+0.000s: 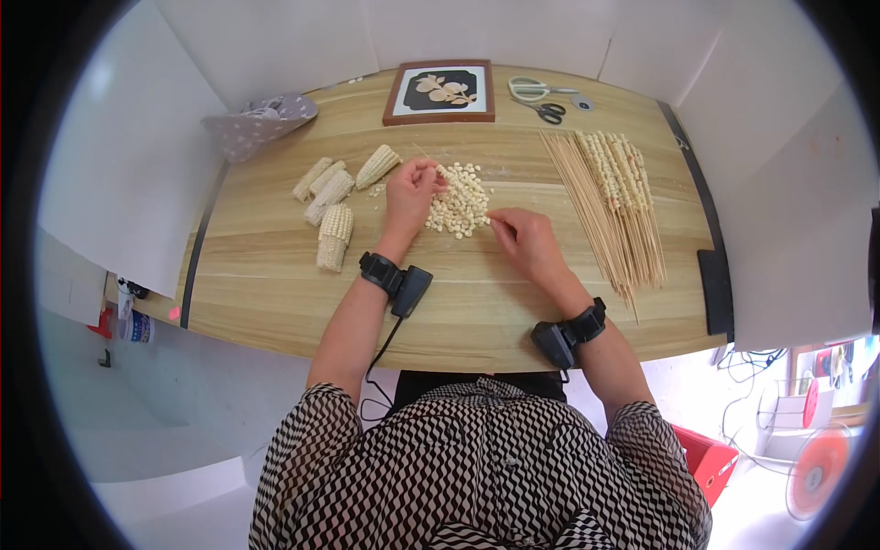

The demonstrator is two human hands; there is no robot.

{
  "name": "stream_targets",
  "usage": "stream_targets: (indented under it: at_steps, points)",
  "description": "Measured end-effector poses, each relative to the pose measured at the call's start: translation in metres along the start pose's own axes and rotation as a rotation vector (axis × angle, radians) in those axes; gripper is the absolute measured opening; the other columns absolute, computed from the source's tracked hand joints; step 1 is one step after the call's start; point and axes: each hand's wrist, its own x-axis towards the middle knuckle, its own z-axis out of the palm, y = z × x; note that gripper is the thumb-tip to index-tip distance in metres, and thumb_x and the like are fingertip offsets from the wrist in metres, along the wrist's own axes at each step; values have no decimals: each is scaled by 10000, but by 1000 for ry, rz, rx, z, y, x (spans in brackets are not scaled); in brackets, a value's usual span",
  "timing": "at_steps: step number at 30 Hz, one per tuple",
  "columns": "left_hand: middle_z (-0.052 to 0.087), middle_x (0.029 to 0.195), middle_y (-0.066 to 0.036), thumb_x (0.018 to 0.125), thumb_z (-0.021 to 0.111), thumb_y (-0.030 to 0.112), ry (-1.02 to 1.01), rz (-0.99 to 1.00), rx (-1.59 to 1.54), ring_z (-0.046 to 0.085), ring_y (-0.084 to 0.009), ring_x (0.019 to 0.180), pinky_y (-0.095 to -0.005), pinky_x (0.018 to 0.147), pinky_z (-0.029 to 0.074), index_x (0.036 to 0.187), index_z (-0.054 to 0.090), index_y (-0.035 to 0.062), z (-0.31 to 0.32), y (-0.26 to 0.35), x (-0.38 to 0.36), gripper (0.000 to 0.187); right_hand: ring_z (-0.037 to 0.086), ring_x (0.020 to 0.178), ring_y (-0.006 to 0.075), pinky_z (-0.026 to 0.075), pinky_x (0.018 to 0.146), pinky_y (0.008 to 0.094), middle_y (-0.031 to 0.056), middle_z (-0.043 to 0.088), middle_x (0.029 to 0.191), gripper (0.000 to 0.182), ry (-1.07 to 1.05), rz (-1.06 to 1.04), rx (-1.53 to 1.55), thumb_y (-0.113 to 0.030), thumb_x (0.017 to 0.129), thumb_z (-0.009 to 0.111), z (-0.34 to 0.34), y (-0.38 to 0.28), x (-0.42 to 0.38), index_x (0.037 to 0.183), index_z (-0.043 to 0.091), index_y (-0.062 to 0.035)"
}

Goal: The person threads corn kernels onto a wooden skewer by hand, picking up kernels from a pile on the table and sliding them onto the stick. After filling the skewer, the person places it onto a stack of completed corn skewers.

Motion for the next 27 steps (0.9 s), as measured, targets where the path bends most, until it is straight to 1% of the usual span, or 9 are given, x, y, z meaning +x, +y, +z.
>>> stream_targets:
  at_steps: [2, 4, 5, 7, 8, 10, 14, 19, 27]
  points:
    - [630, 884, -80, 937, 480, 58, -15, -1, 40, 621, -105, 772, -217, 674, 515, 1003, 565, -32, -1, 1, 0, 140, 613, 751, 360, 490, 667, 384, 206, 632, 820, 143, 21, -11, -22, -53, 811, 589, -1, 3, 1, 919, 646, 23]
    - [651, 935, -113, 915, 495, 39, 52, 80, 367, 633, -157, 829, -250, 724, 500, 1062, 573, -36, -1, 6, -1, 182, 609, 752, 363, 488, 670, 388, 206, 630, 823, 139, 69, 39, -40, -51, 812, 587, -4, 7, 2, 918, 646, 17]
    - [651, 935, -113, 915, 495, 39, 48, 81, 367, 633, -157, 829, -250, 724, 500, 1062, 573, -36, -5, 3, 0, 182, 609, 752, 363, 488, 670, 388, 206, 630, 823, 139, 73, 41, -40, -51, 812, 587, -5, 8, 3, 918, 646, 17]
    - [639, 1052, -156, 882, 520, 39, -77, 456, 725, 611, -257, 955, -306, 834, 472, 1127, 570, -14, -12, -2, 5, 255, 607, 751, 364, 486, 668, 388, 204, 630, 824, 137, 113, 68, -55, -54, 816, 581, -8, 9, 4, 917, 645, 13]
    - [639, 1052, -156, 882, 520, 39, -83, 459, 726, 611, -257, 955, -306, 834, 472, 1127, 570, -14, -9, 1, 5, 255, 607, 751, 364, 486, 668, 388, 204, 630, 824, 137, 119, 70, -55, -54, 816, 581, -9, 9, 4, 917, 645, 13]
    - [593, 1155, -176, 866, 535, 65, -223, 461, 825, 535, -349, 1087, -348, 937, 417, 1160, 564, 23, 0, 8, 6, 299, 605, 752, 366, 483, 666, 392, 204, 629, 820, 136, 103, 79, -60, -59, 820, 576, -12, 10, 4, 914, 643, 15]
    - [516, 1270, -165, 884, 535, 172, -342, 449, 918, 438, -365, 1196, -432, 1010, 341, 1178, 561, 65, 14, 0, 8, 314, 605, 752, 365, 481, 664, 393, 205, 629, 814, 138, 122, 54, -59, -69, 824, 576, -13, 13, 5, 911, 642, 16]
    - [362, 1420, -136, 923, 462, 374, -580, 266, 1263, 291, -364, 1317, -542, 1054, 231, 1333, 421, 126, 30, 19, 14, 481, 608, 745, 362, 483, 660, 395, 205, 629, 807, 141, 158, 54, -56, -80, 826, 578, -15, 17, 5, 911, 643, 12]
    - [340, 1413, -211, 933, 459, 334, -695, 342, 1126, 283, -396, 1315, -427, 1086, 236, 1354, 388, 61, 10, 17, -1, 507, 608, 755, 362, 489, 671, 399, 196, 634, 819, 150, 168, 82, -54, -98, 826, 580, -16, 23, 7, 913, 644, 7]
